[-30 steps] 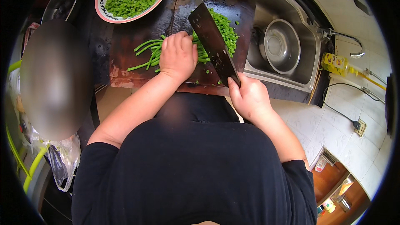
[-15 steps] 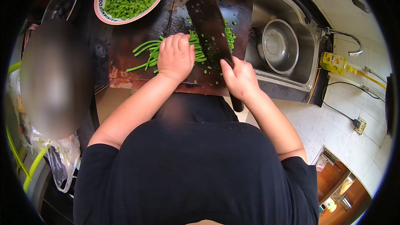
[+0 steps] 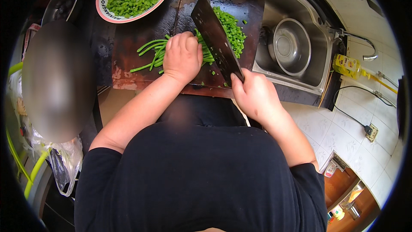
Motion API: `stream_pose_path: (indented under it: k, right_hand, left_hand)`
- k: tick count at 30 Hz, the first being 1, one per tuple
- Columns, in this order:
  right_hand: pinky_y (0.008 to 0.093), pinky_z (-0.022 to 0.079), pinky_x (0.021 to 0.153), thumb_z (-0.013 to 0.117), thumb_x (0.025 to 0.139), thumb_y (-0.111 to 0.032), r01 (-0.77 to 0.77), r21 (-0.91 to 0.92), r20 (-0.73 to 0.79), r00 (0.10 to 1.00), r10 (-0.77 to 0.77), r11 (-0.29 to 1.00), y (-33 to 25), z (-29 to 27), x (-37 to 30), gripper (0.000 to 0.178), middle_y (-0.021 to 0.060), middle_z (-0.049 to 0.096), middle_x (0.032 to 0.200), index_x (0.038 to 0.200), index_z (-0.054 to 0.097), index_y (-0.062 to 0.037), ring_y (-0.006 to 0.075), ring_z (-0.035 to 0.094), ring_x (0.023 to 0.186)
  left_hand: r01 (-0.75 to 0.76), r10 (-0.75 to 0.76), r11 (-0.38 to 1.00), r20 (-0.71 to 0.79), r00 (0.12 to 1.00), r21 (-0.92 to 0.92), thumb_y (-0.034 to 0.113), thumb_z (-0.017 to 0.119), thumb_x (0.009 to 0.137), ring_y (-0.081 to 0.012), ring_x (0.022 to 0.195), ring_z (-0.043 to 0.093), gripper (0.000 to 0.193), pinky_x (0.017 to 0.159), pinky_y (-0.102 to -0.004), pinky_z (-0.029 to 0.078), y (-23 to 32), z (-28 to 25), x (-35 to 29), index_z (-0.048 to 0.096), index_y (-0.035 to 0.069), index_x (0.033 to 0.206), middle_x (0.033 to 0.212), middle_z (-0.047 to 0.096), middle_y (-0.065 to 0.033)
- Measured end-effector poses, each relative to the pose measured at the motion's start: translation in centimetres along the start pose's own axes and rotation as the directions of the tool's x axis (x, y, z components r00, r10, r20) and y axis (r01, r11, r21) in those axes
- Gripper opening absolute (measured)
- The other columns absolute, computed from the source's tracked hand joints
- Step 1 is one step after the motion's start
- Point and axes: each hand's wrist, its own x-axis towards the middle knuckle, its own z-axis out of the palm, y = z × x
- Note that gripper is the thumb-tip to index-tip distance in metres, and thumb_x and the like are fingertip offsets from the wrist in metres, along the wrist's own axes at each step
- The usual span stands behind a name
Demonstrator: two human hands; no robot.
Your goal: The person chops green beans into small pieces on a wooden cutting board using a large cleaver. They repeatedly gather the beans into a pile, slice them, and transfer the chopped pieces into a nearby bowl.
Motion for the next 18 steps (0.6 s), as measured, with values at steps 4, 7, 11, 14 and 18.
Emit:
stream_pose_path:
  k: [4, 7, 11, 14, 18]
  right_hand:
    - [0.0483, 0.05, 0.073, 0.047, 0.088, -0.026, -0.039, 0.041, -0.041, 0.998, 0.041, 0.998, -1.0, 1.8, 4.2, 0.03, 0.0247, 0.063, 0.077, 0.083, 0.063, -0.0006, 0.0416, 0.062, 0.077]
    - [0.0481, 0.049, 0.073, 0.049, 0.088, -0.029, -0.054, 0.087, -0.077, 0.995, 0.061, 0.995, 0.0, 3.0, 3.8, 0.031, 0.0233, 0.063, 0.078, 0.083, 0.063, -0.0024, 0.0414, 0.061, 0.077]
    - [0.0474, 0.048, 0.07, 0.051, 0.089, -0.032, 0.005, 0.216, -0.141, 0.99, 0.026, 0.976, 2.6, 2.6, 2.8, 0.031, 0.0228, 0.063, 0.077, 0.086, 0.062, -0.0028, 0.0414, 0.06, 0.078]
    - [0.0477, 0.047, 0.067, 0.051, 0.089, -0.028, 0.019, 0.174, -0.164, 0.986, 0.01, 0.985, 1.6, 1.0, -0.1, 0.026, 0.021, 0.062, 0.075, 0.087, 0.061, -0.0042, 0.0412, 0.06, 0.075]
    - [0.048, 0.048, 0.066, 0.051, 0.089, -0.027, 0.008, 0.089, -0.093, 0.996, 0.001, 0.996, 0.8, 0.4, -1.6, 0.024, 0.0203, 0.063, 0.074, 0.09, 0.061, -0.006, 0.0401, 0.061, 0.072]
  left_hand:
    - [0.0, 0.001, 1.0, 0.027, 1.0, -0.027, 0.009, 0.062, 0.075, -0.0316, 0.092, 0.053, 0.024, 0.082, -0.0418, 0.042, 0.2, -0.2, 0.2, 0.048, 0.005, 0.095, 0.099, 0.055, -0.0118]
    - [0.012, -0.01, 0.999, 0.038, 0.999, -0.043, 0.008, 0.061, 0.076, -0.032, 0.093, 0.053, 0.024, 0.083, -0.0417, 0.041, 0.1, -0.2, 0.1, 0.05, 0.005, 0.097, 0.1, 0.055, -0.0121]
    - [0.026, -0.025, 0.999, 0.019, 1.0, -0.041, 0.007, 0.061, 0.076, -0.0321, 0.094, 0.053, 0.026, 0.084, -0.0419, 0.041, 0.1, -0.3, 0.0, 0.05, 0.005, 0.099, 0.102, 0.054, -0.0123]
    - [0.027, -0.028, 0.999, -0.007, 1.0, -0.033, 0.007, 0.06, 0.076, -0.0322, 0.095, 0.052, 0.026, 0.085, -0.0418, 0.041, 0.1, 0.1, 0.0, 0.051, 0.005, 0.099, 0.103, 0.053, -0.0125]
    - [0.035, -0.035, 0.999, -0.022, 0.999, -0.038, 0.007, 0.061, 0.076, -0.0324, 0.094, 0.052, 0.025, 0.084, -0.0415, 0.041, 0.2, 0.0, -0.1, 0.051, 0.005, 0.098, 0.101, 0.053, -0.0128]
